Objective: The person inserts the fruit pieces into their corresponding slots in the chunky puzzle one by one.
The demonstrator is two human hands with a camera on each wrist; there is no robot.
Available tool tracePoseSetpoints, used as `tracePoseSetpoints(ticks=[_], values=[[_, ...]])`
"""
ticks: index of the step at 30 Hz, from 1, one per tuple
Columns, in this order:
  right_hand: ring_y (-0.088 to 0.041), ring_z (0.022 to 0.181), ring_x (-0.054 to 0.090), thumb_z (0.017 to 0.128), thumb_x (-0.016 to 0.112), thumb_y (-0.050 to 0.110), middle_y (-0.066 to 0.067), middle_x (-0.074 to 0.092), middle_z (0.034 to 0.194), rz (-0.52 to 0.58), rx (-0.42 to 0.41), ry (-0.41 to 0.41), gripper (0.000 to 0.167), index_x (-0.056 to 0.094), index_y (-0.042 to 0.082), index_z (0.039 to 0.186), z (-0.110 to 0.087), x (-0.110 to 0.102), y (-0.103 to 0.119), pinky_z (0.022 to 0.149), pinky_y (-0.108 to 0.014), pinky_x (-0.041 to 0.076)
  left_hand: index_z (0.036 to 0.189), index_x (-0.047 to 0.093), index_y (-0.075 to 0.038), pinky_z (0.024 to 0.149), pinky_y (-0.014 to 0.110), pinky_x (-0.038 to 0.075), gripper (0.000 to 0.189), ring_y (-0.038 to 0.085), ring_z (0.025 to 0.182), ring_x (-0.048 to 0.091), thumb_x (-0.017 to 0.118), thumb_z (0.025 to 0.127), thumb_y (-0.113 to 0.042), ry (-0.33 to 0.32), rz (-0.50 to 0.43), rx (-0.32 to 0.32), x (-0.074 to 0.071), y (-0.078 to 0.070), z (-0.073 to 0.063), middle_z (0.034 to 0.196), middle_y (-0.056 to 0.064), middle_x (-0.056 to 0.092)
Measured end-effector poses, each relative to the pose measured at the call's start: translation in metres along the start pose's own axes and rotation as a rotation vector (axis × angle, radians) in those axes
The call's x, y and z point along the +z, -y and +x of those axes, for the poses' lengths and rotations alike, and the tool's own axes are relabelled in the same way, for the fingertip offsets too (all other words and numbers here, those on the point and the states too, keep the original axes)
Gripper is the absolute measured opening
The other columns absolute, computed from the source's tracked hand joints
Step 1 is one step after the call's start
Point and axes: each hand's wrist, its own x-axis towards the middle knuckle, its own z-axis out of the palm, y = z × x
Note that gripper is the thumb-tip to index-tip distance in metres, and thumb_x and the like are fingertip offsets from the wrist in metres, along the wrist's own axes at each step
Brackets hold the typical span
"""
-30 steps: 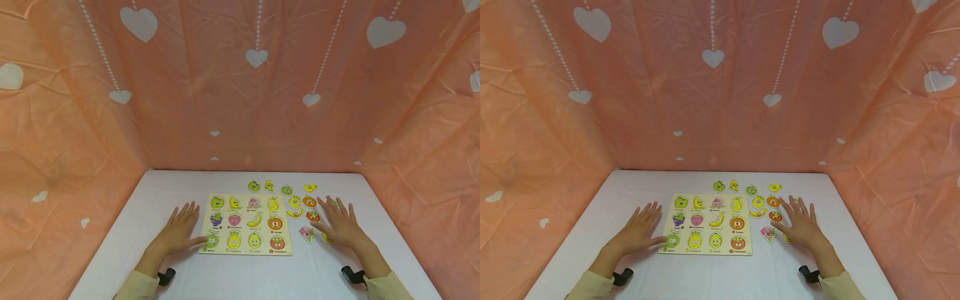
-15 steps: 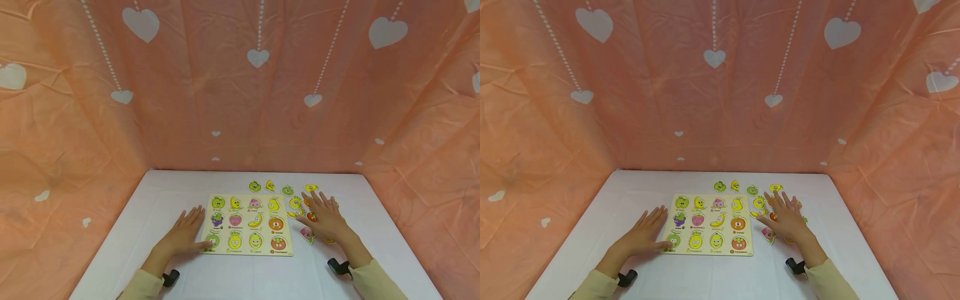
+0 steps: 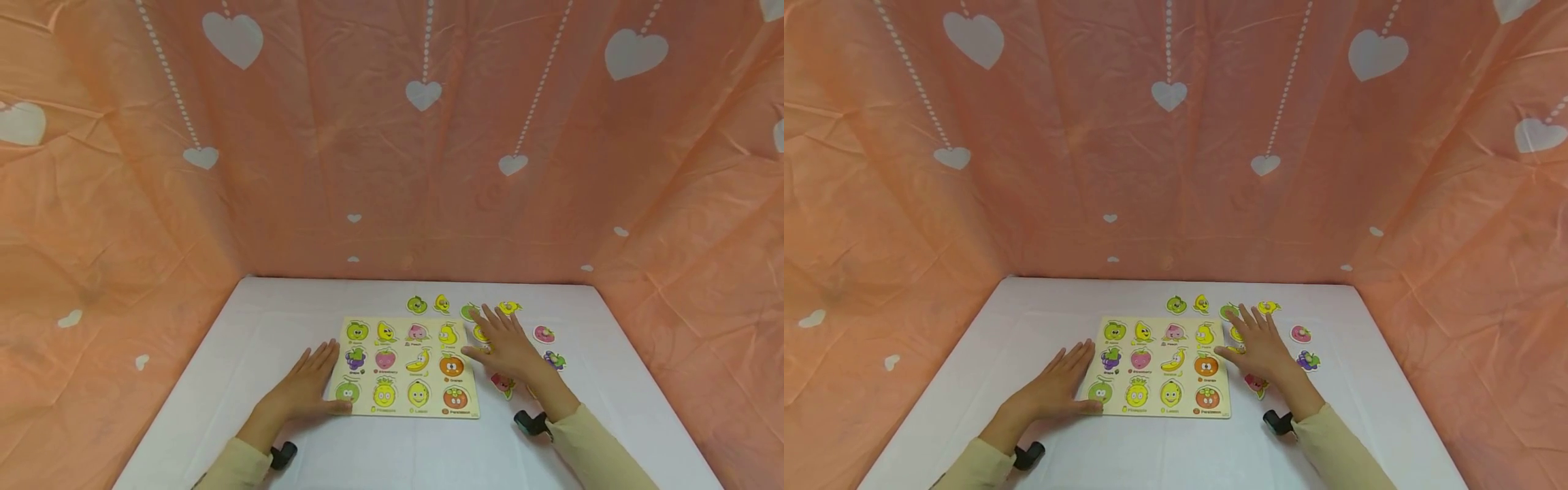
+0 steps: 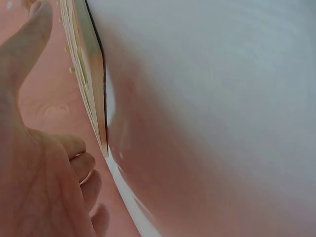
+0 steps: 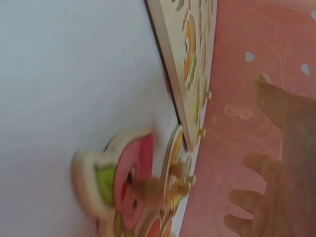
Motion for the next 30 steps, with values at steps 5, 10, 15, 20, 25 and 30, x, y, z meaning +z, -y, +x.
tracePoseSetpoints(ticks=[5,10,15,20,25,30], values=[[-0.049,0.162,0.020,0.098,0.070,0.059,-0.022,0.027,0.175,0.008,-0.039,0.009,0.091,0.036,0.013,0.169,0.011,0.005,0.010,0.133,-0.065,0.010,0.167,0.021,0.007,0.135,0.057,0.011,0.128,0.039,0.165,0.015,0.077,0.085,-0.072,0.015,-0.003,0.010,0.001,-0.002,-0.001,0.177,0.023,0.017],[-0.048,0.162,0.020,0.099,0.069,0.058,-0.023,0.026,0.175,0.001,-0.075,0.011,0.090,0.037,0.011,0.168,0.019,0.007,0.016,0.134,-0.063,0.011,0.167,0.021,0.008,0.136,0.057,0.010,0.128,0.039,0.165,0.014,0.078,0.084,-0.071,0.022,0.004,0.025,0.004,-0.002,0.001,0.177,0.023,0.016],[-0.046,0.163,0.018,0.100,0.066,0.062,-0.021,0.023,0.176,-0.008,-0.080,0.025,0.092,0.034,0.011,0.169,0.029,0.009,0.020,0.135,-0.060,0.009,0.167,0.022,0.007,0.136,0.056,0.012,0.131,0.037,0.165,0.015,0.082,0.081,-0.070,0.030,0.016,0.018,0.006,-0.002,0.004,0.178,0.022,0.017],[-0.046,0.164,0.015,0.100,0.064,0.063,-0.021,0.020,0.177,0.027,-0.078,0.054,0.093,0.032,0.011,0.170,0.039,0.011,0.021,0.134,-0.061,0.011,0.168,0.021,0.007,0.136,0.055,0.012,0.134,0.037,0.165,0.015,0.086,0.078,-0.068,0.042,0.005,0.007,0.005,-0.003,0.005,0.178,0.022,0.017],[-0.044,0.165,0.011,0.099,0.066,0.064,-0.017,0.017,0.179,0.078,-0.050,0.104,0.096,0.029,0.012,0.171,0.048,0.012,0.020,0.133,-0.065,0.015,0.167,0.021,0.008,0.136,0.056,0.011,0.135,0.038,0.165,0.015,0.088,0.077,-0.067,0.052,-0.014,0.012,0.004,-0.004,0.005,0.177,0.024,0.017],[-0.045,0.164,0.015,0.102,0.068,0.056,-0.021,0.021,0.177,0.129,-0.071,0.119,0.093,0.029,0.007,0.170,0.060,0.014,0.023,0.132,-0.064,0.018,0.167,0.022,0.007,0.136,0.055,0.011,0.135,0.037,0.165,0.015,0.088,0.076,-0.067,0.058,0.014,0.011,0.005,-0.004,0.007,0.177,0.023,0.018]])
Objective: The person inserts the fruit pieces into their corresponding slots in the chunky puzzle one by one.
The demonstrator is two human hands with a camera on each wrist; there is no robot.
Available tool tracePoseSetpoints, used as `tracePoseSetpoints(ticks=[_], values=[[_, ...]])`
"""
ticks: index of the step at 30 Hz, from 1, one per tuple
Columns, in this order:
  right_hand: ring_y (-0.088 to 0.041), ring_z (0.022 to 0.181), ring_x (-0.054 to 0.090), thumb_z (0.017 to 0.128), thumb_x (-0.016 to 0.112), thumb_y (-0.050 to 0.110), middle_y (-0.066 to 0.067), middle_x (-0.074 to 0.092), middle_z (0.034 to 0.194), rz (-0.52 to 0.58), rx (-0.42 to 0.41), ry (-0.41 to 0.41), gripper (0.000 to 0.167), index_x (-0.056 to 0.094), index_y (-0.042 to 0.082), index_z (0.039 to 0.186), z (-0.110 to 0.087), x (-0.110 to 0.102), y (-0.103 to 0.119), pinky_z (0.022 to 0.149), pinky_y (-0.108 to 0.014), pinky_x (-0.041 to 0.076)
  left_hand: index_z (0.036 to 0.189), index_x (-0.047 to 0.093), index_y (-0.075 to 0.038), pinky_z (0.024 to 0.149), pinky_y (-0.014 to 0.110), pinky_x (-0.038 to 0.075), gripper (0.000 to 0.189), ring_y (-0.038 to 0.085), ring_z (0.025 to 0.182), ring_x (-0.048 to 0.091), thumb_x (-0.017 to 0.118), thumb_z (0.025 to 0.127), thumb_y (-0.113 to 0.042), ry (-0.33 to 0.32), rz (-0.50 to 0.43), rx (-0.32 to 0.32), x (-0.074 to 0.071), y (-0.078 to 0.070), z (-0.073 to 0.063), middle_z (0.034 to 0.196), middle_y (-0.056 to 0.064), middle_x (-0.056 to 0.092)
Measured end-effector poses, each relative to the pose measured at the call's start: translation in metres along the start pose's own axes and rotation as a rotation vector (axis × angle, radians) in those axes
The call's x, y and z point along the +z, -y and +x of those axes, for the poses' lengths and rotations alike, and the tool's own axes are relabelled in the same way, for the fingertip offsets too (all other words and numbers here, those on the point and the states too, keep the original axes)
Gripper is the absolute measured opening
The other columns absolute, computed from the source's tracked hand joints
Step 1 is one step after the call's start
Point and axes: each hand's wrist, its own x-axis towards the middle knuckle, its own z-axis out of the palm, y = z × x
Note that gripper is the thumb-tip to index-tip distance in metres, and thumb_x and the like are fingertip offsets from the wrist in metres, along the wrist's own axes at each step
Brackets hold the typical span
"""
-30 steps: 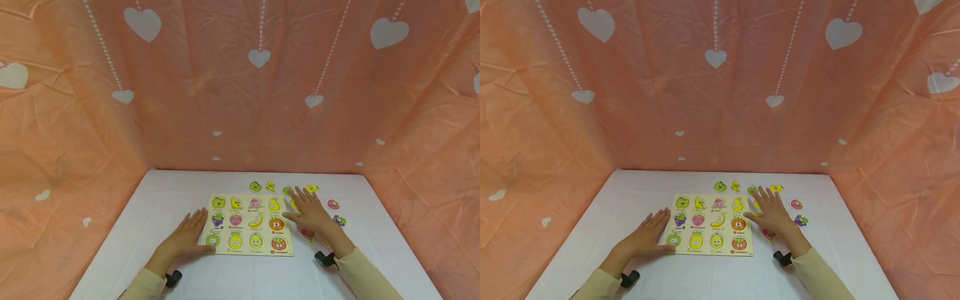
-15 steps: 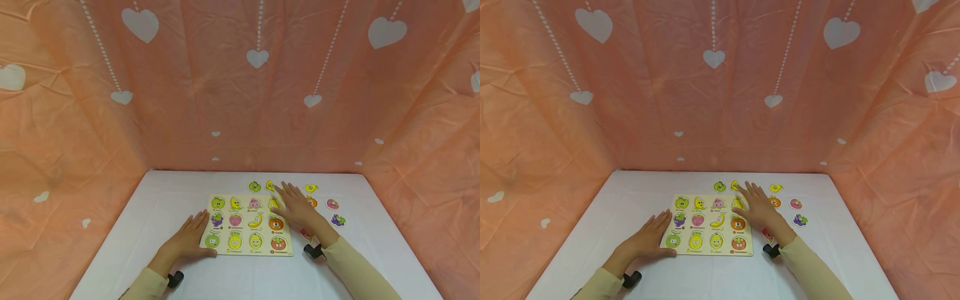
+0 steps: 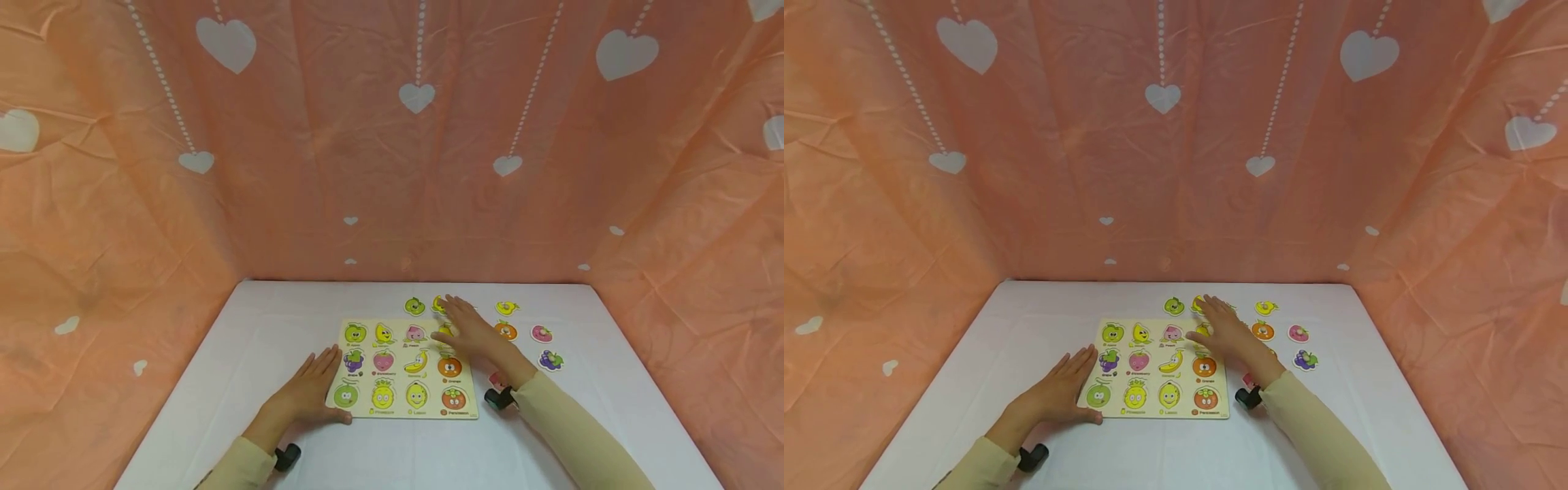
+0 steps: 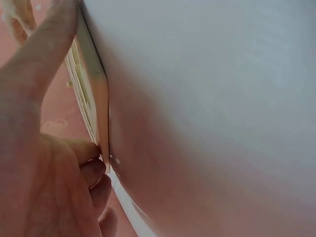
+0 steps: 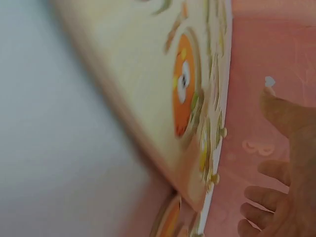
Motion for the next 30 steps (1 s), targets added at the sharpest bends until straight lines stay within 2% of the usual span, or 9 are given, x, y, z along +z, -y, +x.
tracePoseSetpoints(ticks=[7,12,18,23,30], values=[[-0.042,0.161,0.026,0.102,0.074,0.045,-0.020,0.032,0.173,0.181,0.017,-0.032,0.084,0.037,0.009,0.167,0.017,0.007,0.004,0.131,-0.062,0.025,0.166,0.023,0.010,0.136,0.056,0.013,0.135,0.039,0.165,0.016,0.091,0.075,-0.064,0.002,-0.003,0.003,0.001,0.000,0.004,0.176,0.026,0.017],[-0.041,0.157,0.035,0.101,0.077,0.039,-0.020,0.040,0.169,0.256,0.026,-0.069,0.078,0.043,0.008,0.164,0.028,0.013,0.007,0.130,-0.058,0.030,0.166,0.023,0.009,0.136,0.053,0.016,0.137,0.038,0.165,0.017,0.091,0.074,-0.066,0.009,0.022,-0.014,0.004,-0.001,0.007,0.177,0.025,0.018],[-0.043,0.151,0.044,0.101,0.079,0.029,-0.022,0.049,0.161,0.296,0.011,-0.110,0.070,0.050,0.003,0.159,0.044,0.018,0.010,0.126,-0.058,0.037,0.165,0.025,0.010,0.135,0.053,0.017,0.138,0.038,0.165,0.018,0.094,0.071,-0.063,0.003,0.001,-0.025,0.003,-0.004,0.006,0.176,0.026,0.019],[-0.044,0.143,0.052,0.103,0.075,0.021,-0.024,0.056,0.153,0.306,-0.022,-0.179,0.056,0.058,-0.001,0.151,0.056,0.023,0.012,0.119,-0.059,0.047,0.165,0.024,0.011,0.135,0.053,0.017,0.138,0.039,0.164,0.018,0.096,0.070,-0.059,0.005,-0.017,-0.038,0.001,-0.006,0.004,0.176,0.027,0.019],[-0.039,0.122,0.063,0.102,0.076,0.017,-0.021,0.065,0.137,0.306,-0.020,-0.240,0.041,0.069,-0.002,0.137,0.065,0.025,0.016,0.105,-0.054,0.057,0.165,0.024,0.011,0.135,0.053,0.018,0.137,0.039,0.164,0.018,0.096,0.071,-0.057,0.010,-0.028,-0.042,-0.001,-0.009,0.003,0.175,0.028,0.019]])
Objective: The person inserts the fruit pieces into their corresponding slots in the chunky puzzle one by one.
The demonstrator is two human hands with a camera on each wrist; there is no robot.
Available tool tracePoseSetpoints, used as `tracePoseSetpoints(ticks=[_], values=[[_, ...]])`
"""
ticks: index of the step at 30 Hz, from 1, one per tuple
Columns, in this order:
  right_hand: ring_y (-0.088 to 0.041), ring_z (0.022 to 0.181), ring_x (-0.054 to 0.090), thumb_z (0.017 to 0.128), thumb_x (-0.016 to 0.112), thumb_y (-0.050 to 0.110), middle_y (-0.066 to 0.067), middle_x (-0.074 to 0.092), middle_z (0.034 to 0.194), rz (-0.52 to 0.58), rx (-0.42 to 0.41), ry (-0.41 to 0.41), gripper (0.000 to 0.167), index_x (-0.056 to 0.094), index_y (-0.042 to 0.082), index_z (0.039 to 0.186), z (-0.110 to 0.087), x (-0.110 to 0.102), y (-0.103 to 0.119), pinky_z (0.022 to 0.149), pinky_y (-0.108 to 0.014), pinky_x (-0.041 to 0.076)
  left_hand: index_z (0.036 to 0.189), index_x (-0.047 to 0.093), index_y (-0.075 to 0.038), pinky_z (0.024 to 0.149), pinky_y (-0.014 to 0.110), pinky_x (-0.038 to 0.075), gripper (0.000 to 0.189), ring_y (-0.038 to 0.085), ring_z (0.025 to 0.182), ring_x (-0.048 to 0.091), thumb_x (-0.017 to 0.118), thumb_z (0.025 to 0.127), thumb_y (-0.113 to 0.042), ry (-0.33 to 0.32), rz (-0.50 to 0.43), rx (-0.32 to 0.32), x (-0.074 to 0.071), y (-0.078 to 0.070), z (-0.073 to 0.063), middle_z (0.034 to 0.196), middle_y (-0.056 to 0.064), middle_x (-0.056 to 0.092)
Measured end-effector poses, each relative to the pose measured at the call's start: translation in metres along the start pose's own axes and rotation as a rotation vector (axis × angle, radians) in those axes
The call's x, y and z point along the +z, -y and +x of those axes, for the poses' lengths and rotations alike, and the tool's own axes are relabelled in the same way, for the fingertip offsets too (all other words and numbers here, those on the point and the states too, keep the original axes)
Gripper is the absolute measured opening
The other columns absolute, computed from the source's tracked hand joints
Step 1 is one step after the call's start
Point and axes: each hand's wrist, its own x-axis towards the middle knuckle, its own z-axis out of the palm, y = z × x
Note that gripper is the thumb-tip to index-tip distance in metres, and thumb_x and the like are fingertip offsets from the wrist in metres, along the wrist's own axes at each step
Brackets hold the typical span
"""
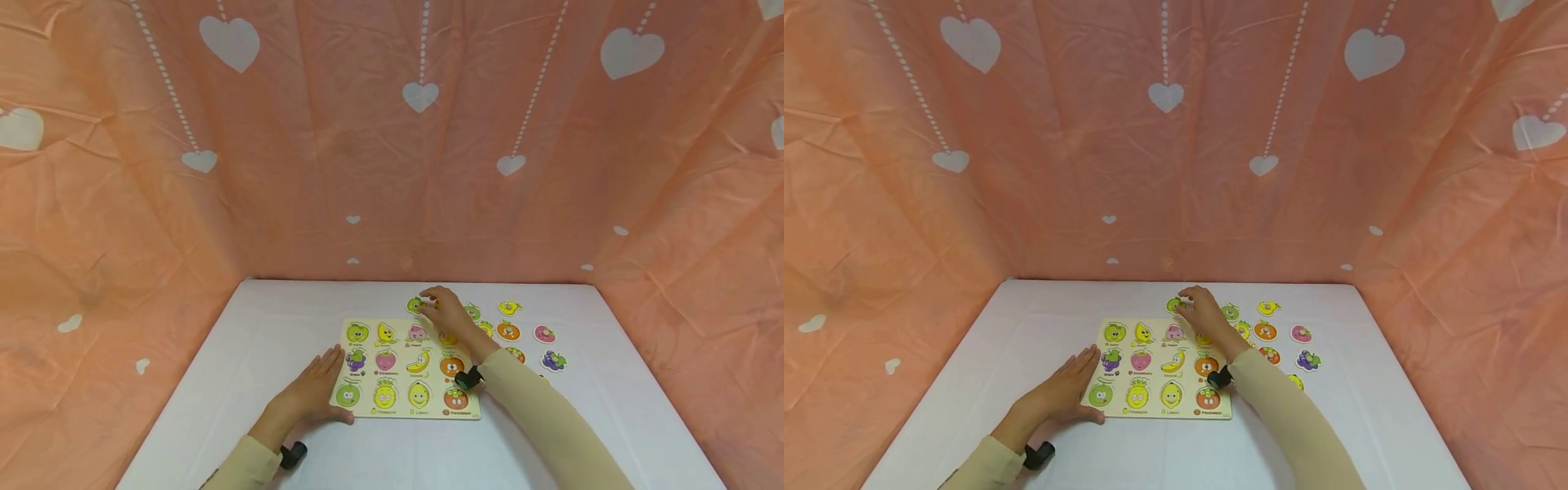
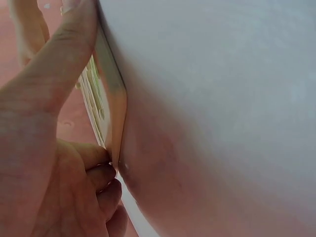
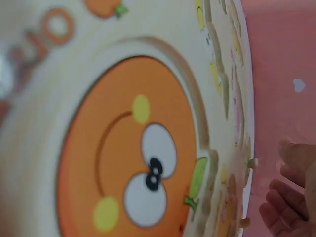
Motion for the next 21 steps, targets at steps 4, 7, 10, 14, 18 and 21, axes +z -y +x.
tracePoseSetpoints(ticks=[4,7,10,14,18,21], values=[[-0.034,0.109,0.066,0.102,0.076,0.017,-0.018,0.069,0.124,0.015,0.021,-0.029,0.030,0.074,0.000,0.128,0.006,0.007,-0.003,0.095,-0.049,0.060,0.165,0.023,0.012,0.135,0.052,0.018,0.137,0.040,0.164,0.018,0.097,0.071,-0.056,-0.001,-0.015,-0.001,0.000,0.001,0.000,0.175,0.029,0.018],[-0.029,0.104,0.066,0.102,0.076,0.016,-0.015,0.069,0.117,0.025,0.046,-0.047,0.025,0.076,0.002,0.122,0.011,0.013,-0.006,0.091,-0.046,0.061,0.165,0.023,0.012,0.135,0.052,0.018,0.138,0.040,0.164,0.017,0.097,0.071,-0.057,0.000,-0.013,-0.006,0.001,0.002,0.001,0.175,0.029,0.017],[-0.027,0.100,0.066,0.101,0.077,0.016,-0.013,0.069,0.112,0.010,0.072,-0.062,0.022,0.076,0.002,0.118,0.014,0.015,-0.006,0.089,-0.044,0.060,0.165,0.023,0.012,0.135,0.052,0.019,0.138,0.040,0.164,0.017,0.097,0.070,-0.056,-0.002,-0.017,-0.005,0.002,0.004,0.002,0.175,0.029,0.017],[-0.023,0.091,0.062,0.100,0.078,0.016,-0.011,0.068,0.104,-0.013,0.101,-0.078,0.020,0.076,0.001,0.113,0.016,0.017,-0.006,0.083,-0.039,0.057,0.164,0.023,0.012,0.135,0.053,0.019,0.138,0.040,0.164,0.018,0.098,0.069,-0.055,-0.007,-0.029,0.006,0.002,0.004,0.003,0.175,0.029,0.018],[-0.022,0.090,0.061,0.101,0.076,0.014,-0.012,0.067,0.101,-0.013,0.109,-0.071,0.019,0.075,-0.001,0.113,0.018,0.019,-0.007,0.082,-0.038,0.057,0.164,0.023,0.012,0.135,0.052,0.020,0.139,0.040,0.164,0.018,0.098,0.068,-0.056,-0.010,-0.024,0.006,0.002,0.004,0.004,0.175,0.029,0.018],[-0.024,0.092,0.063,0.102,0.075,0.013,-0.013,0.068,0.102,-0.015,0.104,-0.061,0.018,0.074,-0.002,0.112,0.018,0.021,-0.006,0.086,-0.041,0.059,0.165,0.023,0.012,0.135,0.052,0.019,0.140,0.040,0.164,0.018,0.098,0.068,-0.057,-0.005,-0.018,0.004,0.003,0.004,0.003,0.175,0.029,0.018]])
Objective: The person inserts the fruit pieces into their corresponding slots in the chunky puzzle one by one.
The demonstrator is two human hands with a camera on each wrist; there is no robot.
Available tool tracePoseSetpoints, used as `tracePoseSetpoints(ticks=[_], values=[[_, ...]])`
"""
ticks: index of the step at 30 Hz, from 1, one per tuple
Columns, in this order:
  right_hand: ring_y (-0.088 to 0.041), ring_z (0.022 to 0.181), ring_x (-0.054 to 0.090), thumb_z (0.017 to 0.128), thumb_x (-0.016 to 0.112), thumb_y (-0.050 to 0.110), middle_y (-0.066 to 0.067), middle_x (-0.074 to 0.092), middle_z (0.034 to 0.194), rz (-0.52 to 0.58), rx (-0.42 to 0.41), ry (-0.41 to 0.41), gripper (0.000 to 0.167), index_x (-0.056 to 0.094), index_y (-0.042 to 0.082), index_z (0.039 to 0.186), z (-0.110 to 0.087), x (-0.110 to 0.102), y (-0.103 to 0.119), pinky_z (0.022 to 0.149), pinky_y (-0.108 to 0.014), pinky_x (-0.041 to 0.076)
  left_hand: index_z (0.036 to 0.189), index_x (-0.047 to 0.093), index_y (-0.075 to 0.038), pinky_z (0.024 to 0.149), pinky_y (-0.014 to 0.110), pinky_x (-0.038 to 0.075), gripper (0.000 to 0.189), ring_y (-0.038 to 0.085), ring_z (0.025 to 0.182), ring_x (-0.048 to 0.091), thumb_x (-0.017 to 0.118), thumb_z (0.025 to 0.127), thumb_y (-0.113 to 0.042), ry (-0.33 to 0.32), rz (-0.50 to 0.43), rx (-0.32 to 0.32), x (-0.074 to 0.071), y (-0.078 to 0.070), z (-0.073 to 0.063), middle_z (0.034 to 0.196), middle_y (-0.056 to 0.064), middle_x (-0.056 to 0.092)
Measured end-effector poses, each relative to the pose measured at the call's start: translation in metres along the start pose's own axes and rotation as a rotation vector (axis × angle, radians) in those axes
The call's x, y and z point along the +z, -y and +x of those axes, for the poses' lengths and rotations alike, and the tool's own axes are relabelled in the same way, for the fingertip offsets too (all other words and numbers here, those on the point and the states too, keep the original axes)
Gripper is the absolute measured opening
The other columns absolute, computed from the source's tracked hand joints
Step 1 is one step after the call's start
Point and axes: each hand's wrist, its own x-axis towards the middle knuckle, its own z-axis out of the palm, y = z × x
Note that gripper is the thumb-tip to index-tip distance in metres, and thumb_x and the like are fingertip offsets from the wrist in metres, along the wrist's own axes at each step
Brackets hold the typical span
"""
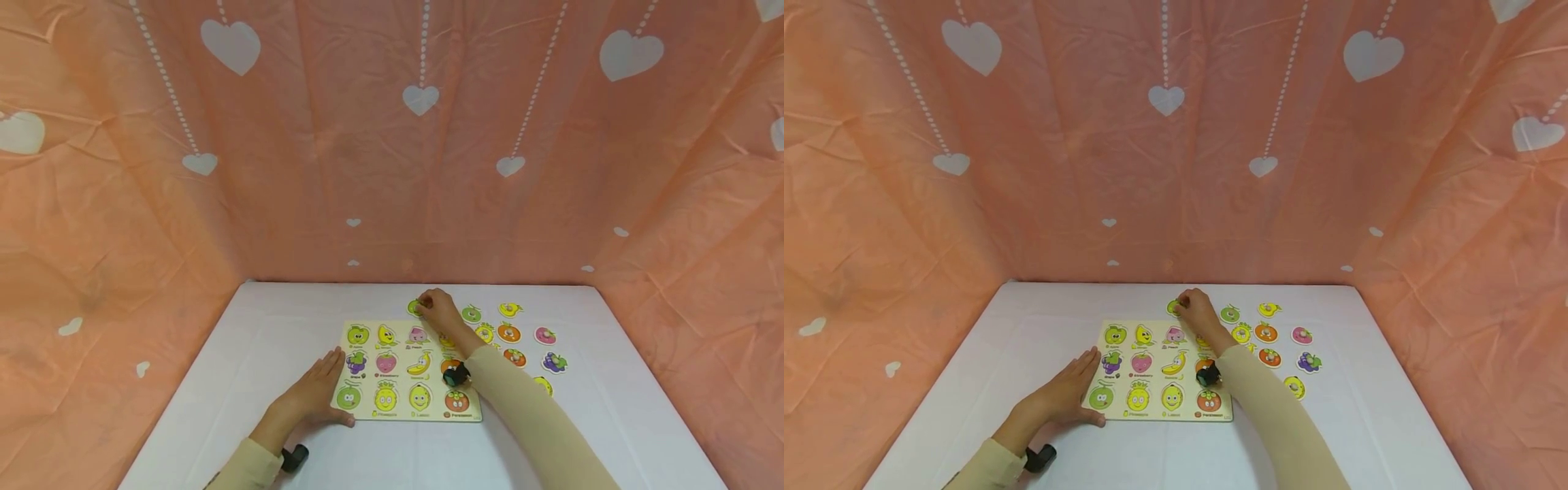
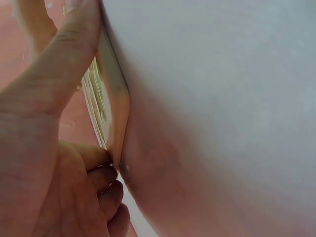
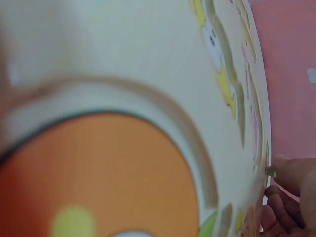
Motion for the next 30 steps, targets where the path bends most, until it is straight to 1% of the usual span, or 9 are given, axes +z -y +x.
tracePoseSetpoints(ticks=[4,10,18,23,30], values=[[-0.024,0.094,0.064,0.102,0.075,0.011,-0.013,0.068,0.102,-0.012,0.013,-0.003,0.016,0.073,-0.002,0.110,-0.0006,0.0012,0.0019,0.088,-0.042,0.059,0.165,0.023,0.012,0.135,0.051,0.019,0.140,0.040,0.164,0.017,0.098,0.069,-0.056,0.007,-0.006,-0.003,-0.0001,-0.0014,-0.0009,0.175,0.029,0.018],[-0.023,0.092,0.062,0.101,0.076,0.012,-0.011,0.067,0.101,-0.005,0.046,-0.011,0.015,0.073,-0.001,0.108,0.0006,0.0027,0.0039,0.087,-0.040,0.059,0.165,0.023,0.011,0.135,0.052,0.019,0.139,0.039,0.164,0.017,0.098,0.068,-0.055,0.005,-0.010,-0.016,-0.0017,-0.0029,-0.0008,0.176,0.028,0.018],[-0.022,0.089,0.063,0.100,0.077,0.010,-0.011,0.068,0.098,0.015,0.076,-0.017,0.012,0.071,0.000,0.103,0.0019,0.0046,0.0036,0.083,-0.038,0.059,0.165,0.023,0.012,0.135,0.052,0.020,0.139,0.040,0.164,0.019,0.098,0.068,-0.056,0.011,0.001,-0.009,-0.0007,-0.0025,-0.0007,0.175,0.029,0.018],[-0.021,0.087,0.063,0.099,0.078,0.009,-0.011,0.068,0.096,0.027,0.078,-0.021,0.011,0.071,0.001,0.099,0.0031,0.0042,0.0047,0.081,-0.037,0.058,0.165,0.023,0.012,0.135,0.052,0.020,0.139,0.040,0.164,0.019,0.098,0.069,-0.055,0.009,0.005,-0.010,-0.0020,-0.0040,-0.0006,0.175,0.030,0.018],[-0.021,0.084,0.063,0.098,0.078,0.008,-0.010,0.069,0.093,0.023,0.050,-0.025,0.010,0.070,0.001,0.097,0.0033,0.0018,0.0043,0.079,-0.036,0.059,0.164,0.023,0.013,0.135,0.053,0.019,0.139,0.042,0.164,0.018,0.098,0.069,-0.054,0.017,0.018,-0.011,-0.0030,-0.0053,0.0011,0.175,0.030,0.018]])
